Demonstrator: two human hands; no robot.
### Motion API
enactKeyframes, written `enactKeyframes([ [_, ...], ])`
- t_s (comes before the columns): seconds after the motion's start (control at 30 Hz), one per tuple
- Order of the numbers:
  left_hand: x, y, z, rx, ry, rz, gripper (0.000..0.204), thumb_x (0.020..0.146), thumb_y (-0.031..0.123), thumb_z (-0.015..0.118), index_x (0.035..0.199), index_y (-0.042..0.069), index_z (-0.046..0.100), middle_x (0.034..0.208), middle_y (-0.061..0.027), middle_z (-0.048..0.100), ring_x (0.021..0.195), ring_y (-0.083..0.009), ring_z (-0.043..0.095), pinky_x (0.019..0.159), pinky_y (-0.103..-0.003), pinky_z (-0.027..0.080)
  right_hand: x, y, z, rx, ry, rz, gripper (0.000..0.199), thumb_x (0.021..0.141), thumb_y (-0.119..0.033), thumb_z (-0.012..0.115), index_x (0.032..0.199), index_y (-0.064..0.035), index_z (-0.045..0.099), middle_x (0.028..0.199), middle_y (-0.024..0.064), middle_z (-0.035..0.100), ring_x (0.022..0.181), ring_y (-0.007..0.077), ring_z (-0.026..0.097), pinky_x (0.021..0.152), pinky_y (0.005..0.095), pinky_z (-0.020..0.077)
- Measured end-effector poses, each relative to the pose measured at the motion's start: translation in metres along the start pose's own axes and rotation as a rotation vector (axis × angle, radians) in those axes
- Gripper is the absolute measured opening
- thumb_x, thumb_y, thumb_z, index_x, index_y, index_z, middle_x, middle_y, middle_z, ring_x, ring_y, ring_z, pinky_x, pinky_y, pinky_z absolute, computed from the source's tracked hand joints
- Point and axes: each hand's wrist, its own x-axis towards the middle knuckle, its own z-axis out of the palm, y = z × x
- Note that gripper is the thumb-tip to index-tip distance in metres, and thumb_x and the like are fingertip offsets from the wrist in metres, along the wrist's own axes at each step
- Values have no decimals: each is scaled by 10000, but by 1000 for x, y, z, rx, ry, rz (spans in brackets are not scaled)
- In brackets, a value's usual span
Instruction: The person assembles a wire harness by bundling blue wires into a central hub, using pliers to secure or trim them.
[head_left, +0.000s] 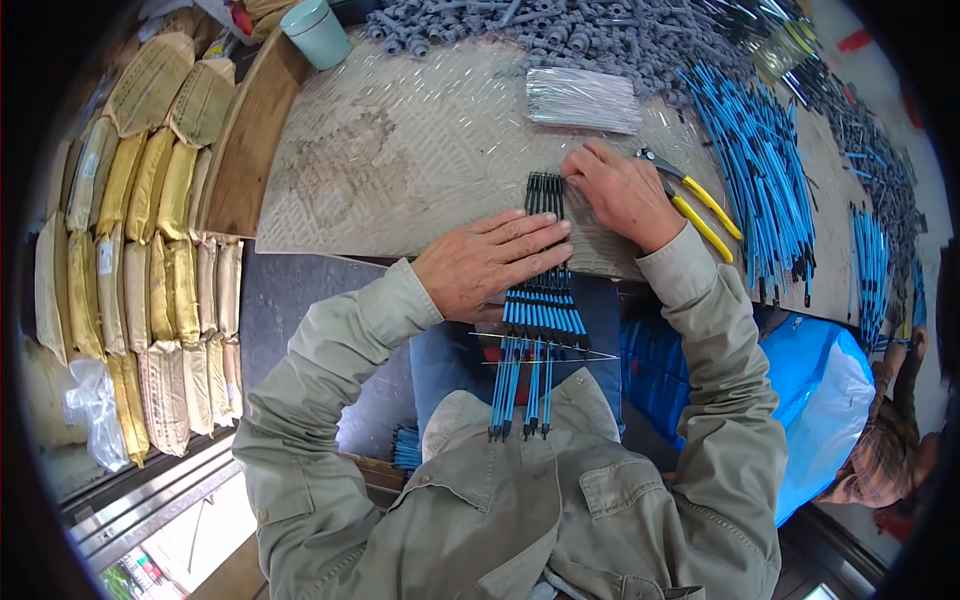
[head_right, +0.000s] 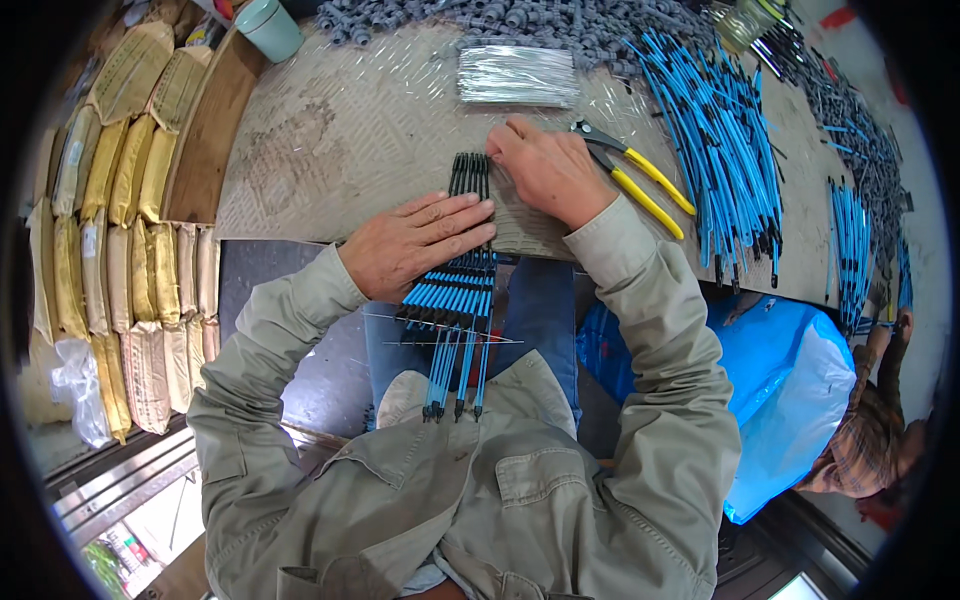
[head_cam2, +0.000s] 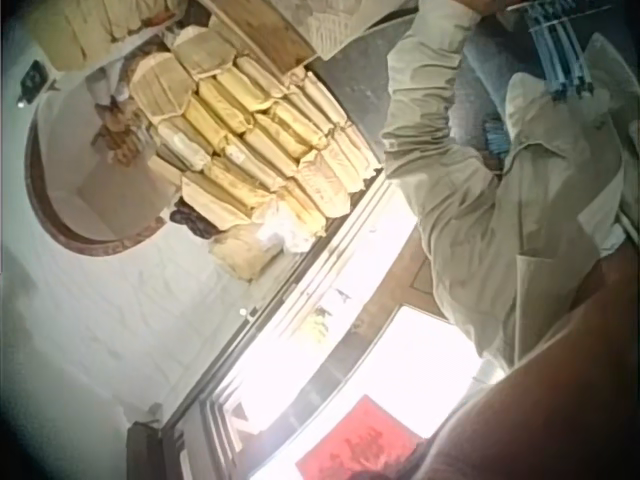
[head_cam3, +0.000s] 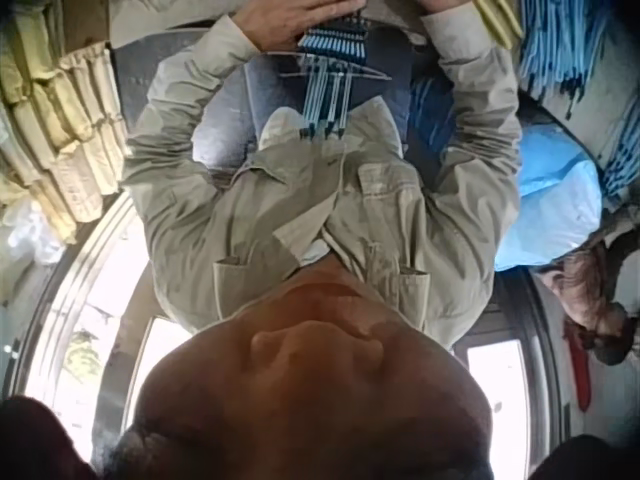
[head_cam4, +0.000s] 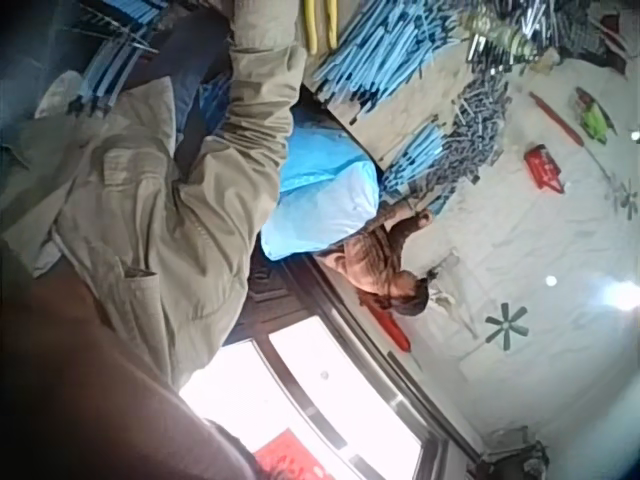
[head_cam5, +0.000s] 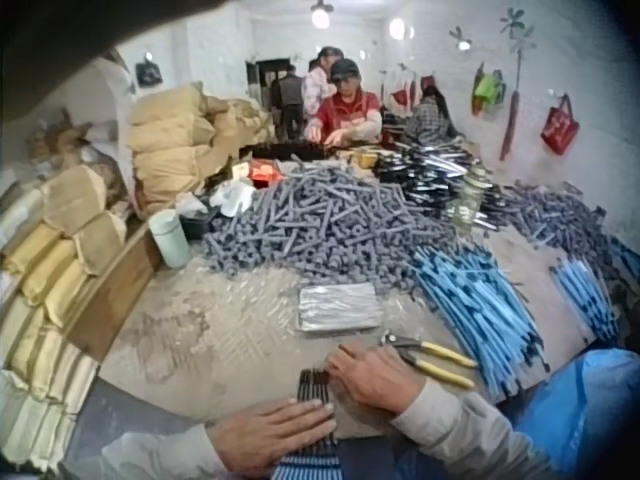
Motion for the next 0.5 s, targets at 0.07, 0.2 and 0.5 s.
enactKeyframes([
  [0.07,0,0,2,-38,34,8,667,727,149,572,1350,73,346,1427,-108,303,1316,-248,301,1073,-382,248,0,1,-1,-5,6,-27,53,833,-153,542,862,-116,520,794,60,519,654,293,569,519,395,423],
  [0.2,-2,-1,4,-54,66,10,692,711,177,600,1346,67,349,1424,-119,304,1314,-258,303,1073,-384,248,2,0,3,15,28,-57,59,829,-159,545,855,-112,519,801,57,511,658,279,573,533,379,437],
  [0.5,-5,1,5,-66,58,25,790,663,290,665,1346,56,344,1425,-117,301,1320,-269,285,1081,-385,233,1,2,-9,-460,-51,-231,95,798,-136,586,883,-102,563,833,45,546,686,215,588,582,325,476],
])
